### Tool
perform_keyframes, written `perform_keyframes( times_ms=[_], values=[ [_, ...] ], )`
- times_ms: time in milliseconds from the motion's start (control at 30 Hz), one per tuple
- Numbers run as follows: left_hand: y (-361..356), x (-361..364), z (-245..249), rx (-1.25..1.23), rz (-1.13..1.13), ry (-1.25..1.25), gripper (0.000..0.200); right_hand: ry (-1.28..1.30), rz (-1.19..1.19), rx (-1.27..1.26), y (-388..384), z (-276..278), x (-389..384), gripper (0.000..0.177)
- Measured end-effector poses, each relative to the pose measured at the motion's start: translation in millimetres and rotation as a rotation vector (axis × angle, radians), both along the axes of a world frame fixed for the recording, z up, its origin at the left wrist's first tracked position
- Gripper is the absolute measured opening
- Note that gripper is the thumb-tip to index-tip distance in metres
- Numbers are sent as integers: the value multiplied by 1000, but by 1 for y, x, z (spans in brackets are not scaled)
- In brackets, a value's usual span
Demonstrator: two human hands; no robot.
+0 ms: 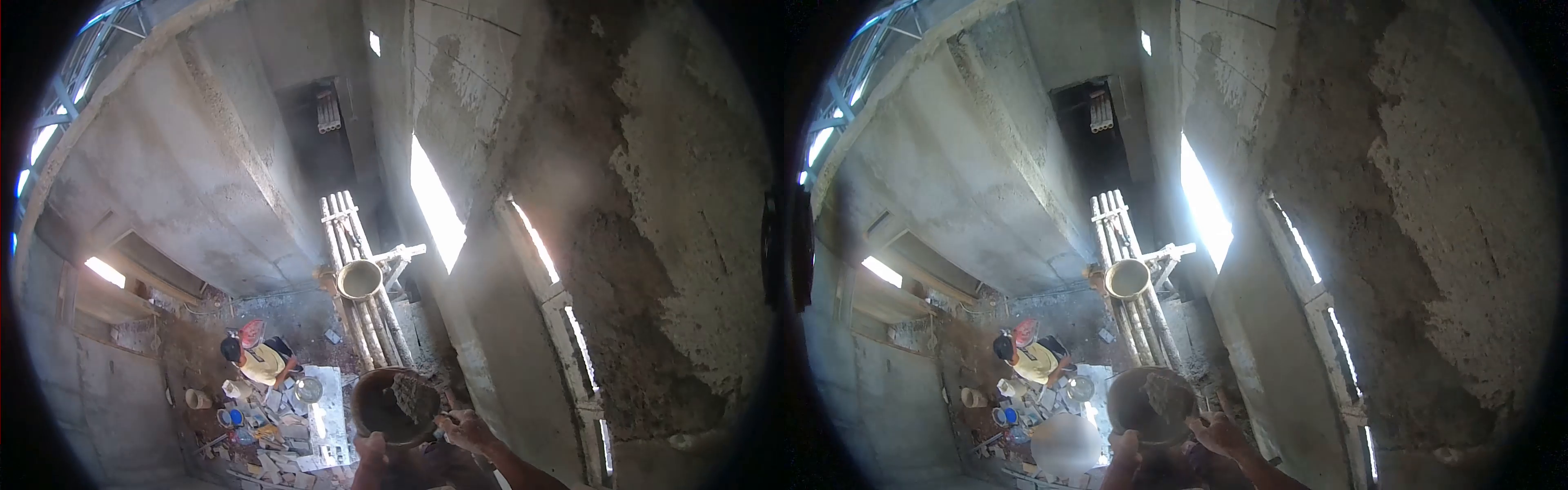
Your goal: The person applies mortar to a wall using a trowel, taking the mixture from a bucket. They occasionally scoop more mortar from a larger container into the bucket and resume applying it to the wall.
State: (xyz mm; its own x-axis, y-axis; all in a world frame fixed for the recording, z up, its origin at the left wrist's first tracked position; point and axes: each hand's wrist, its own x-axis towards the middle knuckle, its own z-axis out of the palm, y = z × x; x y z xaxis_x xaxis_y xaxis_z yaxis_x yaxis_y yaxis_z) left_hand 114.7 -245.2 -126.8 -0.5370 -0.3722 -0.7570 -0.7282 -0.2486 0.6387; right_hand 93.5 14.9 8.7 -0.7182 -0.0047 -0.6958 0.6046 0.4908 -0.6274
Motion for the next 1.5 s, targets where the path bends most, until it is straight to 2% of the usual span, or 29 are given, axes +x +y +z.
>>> perform_keyframes(
  times_ms=[67,100,133,200,267,300,333,400,467,500,533,633,733,767,833,933,967,1033,1100,1167,1200,1233,1267,1300,1333,1367,1433,1467,1500],
  values=[
    [-20,11,-43,8,158,132,50,73,-48,93,15,11,-11,51],
    [-22,0,-18,-73,132,16,52,111,-70,136,25,18,-16,49],
    [-29,-1,-4,-11,123,69,54,149,-86,174,33,28,-23,47],
    [-53,13,-22,-81,157,108,46,184,-167,201,55,62,-41,42],
    [-65,9,2,-213,230,-70,46,192,-88,410,95,66,-58,47],
    [-67,5,9,-263,228,-162,46,339,-77,439,113,67,-64,47],
    [-84,20,-18,-254,252,-99,48,473,-93,490,127,81,-68,47],
    [-110,42,-43,-33,238,44,53,512,-56,677,152,116,-82,46],
    [-135,69,-89,197,315,245,46,567,-90,812,168,149,-94,45],
    [-141,68,-93,120,263,228,44,599,-114,849,172,166,-99,45],
    [-138,58,-94,11,185,180,43,640,-113,829,167,197,-110,45],
    [-136,33,-103,-132,44,151,38,762,-39,818,165,239,-121,42],
    [-133,9,-103,-183,-61,153,34,605,1,753,146,273,-127,42],
    [-133,8,-107,-193,-100,155,33,634,86,800,139,283,-128,35],
    [-132,1,-114,-224,-150,166,30,870,319,664,132,290,-130,32],
    [-139,9,-124,-284,-236,163,27,1052,473,469,115,310,-140,25],
    [-142,14,-128,-310,-269,158,26,1048,525,536,116,314,-144,23],
    [-150,27,-135,-371,-344,146,25,958,478,560,120,333,-155,19],
    [-162,45,-148,-447,-442,140,24,789,295,470,128,372,-177,26],
    [-176,60,-156,-489,-568,165,24,772,-202,-220,182,380,-222,25],
    [-185,65,-153,-299,-394,130,25,811,-266,-114,221,396,-245,27],
    [-192,68,-143,-640,-625,534,22,849,-328,-8,253,401,-253,30],
    [-180,55,-124,-957,-838,970,20,957,-476,234,255,395,-231,33],
    [-177,57,-152,-900,-765,450,24,996,-584,180,257,387,-200,33],
    [-172,47,-175,-1077,-711,717,21,1041,-691,123,259,379,-168,35],
    [-163,44,-186,-1071,-691,698,21,1091,-794,67,260,370,-136,38],
    [-152,36,-185,-710,-434,596,28,1050,-781,86,230,328,-73,42],
    [-141,32,-175,-534,-307,540,33,823,-818,228,221,300,-58,43],
    [-115,11,-125,-324,-220,385,39,446,-802,200,202,284,-42,41]
  ],
)
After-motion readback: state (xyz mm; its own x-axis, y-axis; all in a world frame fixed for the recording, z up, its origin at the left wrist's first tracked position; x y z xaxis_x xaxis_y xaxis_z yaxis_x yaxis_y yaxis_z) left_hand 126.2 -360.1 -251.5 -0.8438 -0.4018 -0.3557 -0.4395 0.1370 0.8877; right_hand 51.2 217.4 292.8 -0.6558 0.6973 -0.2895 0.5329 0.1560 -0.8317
